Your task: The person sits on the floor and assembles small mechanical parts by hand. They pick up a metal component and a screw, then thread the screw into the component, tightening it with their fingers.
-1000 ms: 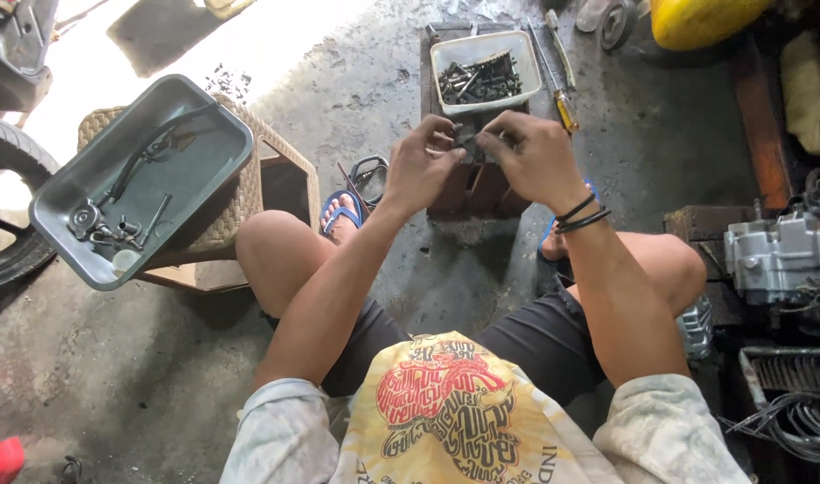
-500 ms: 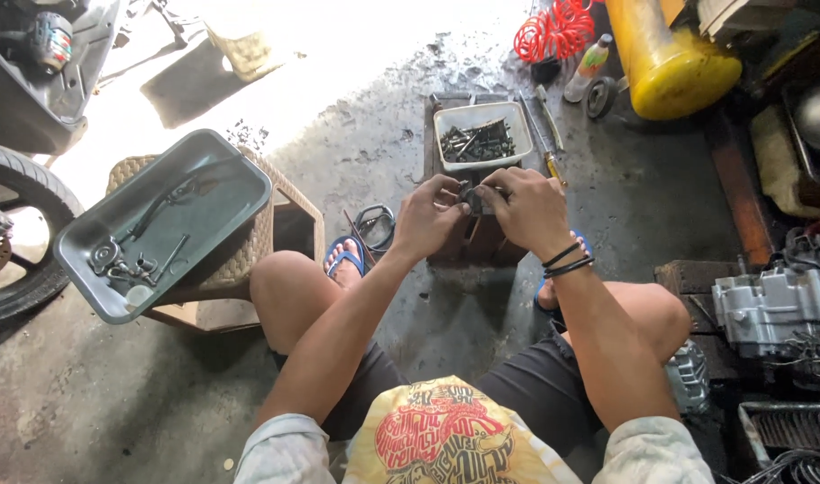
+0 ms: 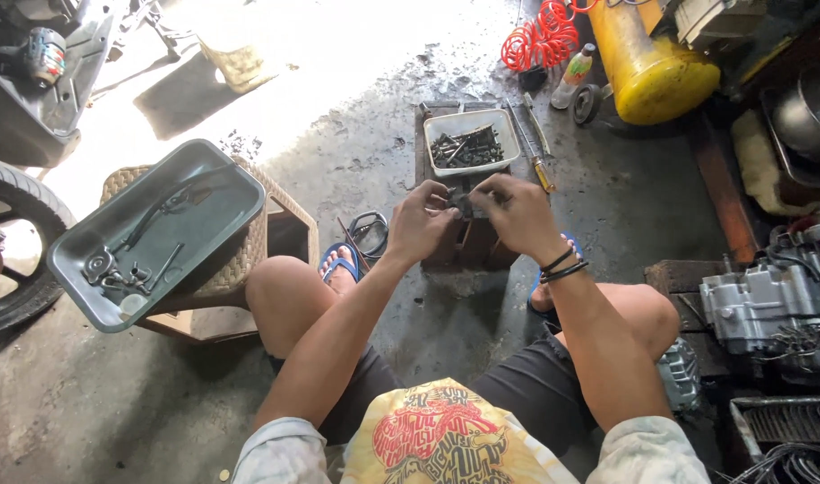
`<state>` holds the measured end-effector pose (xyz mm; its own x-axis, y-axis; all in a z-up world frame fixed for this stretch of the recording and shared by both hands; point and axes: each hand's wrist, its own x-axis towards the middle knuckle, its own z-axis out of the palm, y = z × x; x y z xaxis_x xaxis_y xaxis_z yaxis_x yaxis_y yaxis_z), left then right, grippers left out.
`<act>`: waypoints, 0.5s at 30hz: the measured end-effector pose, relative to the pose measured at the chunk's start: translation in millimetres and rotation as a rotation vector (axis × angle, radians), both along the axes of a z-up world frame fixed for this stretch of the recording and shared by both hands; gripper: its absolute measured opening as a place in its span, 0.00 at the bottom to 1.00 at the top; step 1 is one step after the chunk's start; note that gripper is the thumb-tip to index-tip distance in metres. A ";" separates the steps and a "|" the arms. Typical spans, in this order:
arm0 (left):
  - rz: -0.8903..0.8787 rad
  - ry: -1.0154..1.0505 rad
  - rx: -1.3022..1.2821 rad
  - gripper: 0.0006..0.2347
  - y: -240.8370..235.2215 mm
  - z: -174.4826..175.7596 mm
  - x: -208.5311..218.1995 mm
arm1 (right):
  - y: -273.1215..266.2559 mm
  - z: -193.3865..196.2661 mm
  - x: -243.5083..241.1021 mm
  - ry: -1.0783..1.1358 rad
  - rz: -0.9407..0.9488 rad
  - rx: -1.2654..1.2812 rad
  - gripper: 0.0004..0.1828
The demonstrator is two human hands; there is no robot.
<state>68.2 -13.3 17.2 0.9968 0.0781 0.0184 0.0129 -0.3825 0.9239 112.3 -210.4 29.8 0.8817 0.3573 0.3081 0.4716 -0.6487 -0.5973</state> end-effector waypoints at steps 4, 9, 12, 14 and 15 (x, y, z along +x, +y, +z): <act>-0.003 -0.013 -0.008 0.15 -1.6 -2.0 -2.7 | 2.2 4.8 -9.0 -0.073 0.002 -0.155 0.09; -0.008 -0.009 -0.017 0.14 -1.2 1.5 -4.7 | 3.4 32.5 -23.0 -0.151 -0.071 -0.328 0.08; -0.011 -0.028 -0.004 0.14 0.2 0.9 -4.6 | -0.9 8.7 -9.0 -0.060 -0.012 -0.065 0.07; -0.002 -0.020 -0.009 0.15 -3.3 -3.4 -4.6 | 2.8 13.7 -13.5 -0.059 -0.009 -0.137 0.08; 0.009 -0.016 -0.011 0.15 -3.5 -4.8 -3.9 | 6.1 16.5 -15.0 -0.061 -0.006 -0.206 0.09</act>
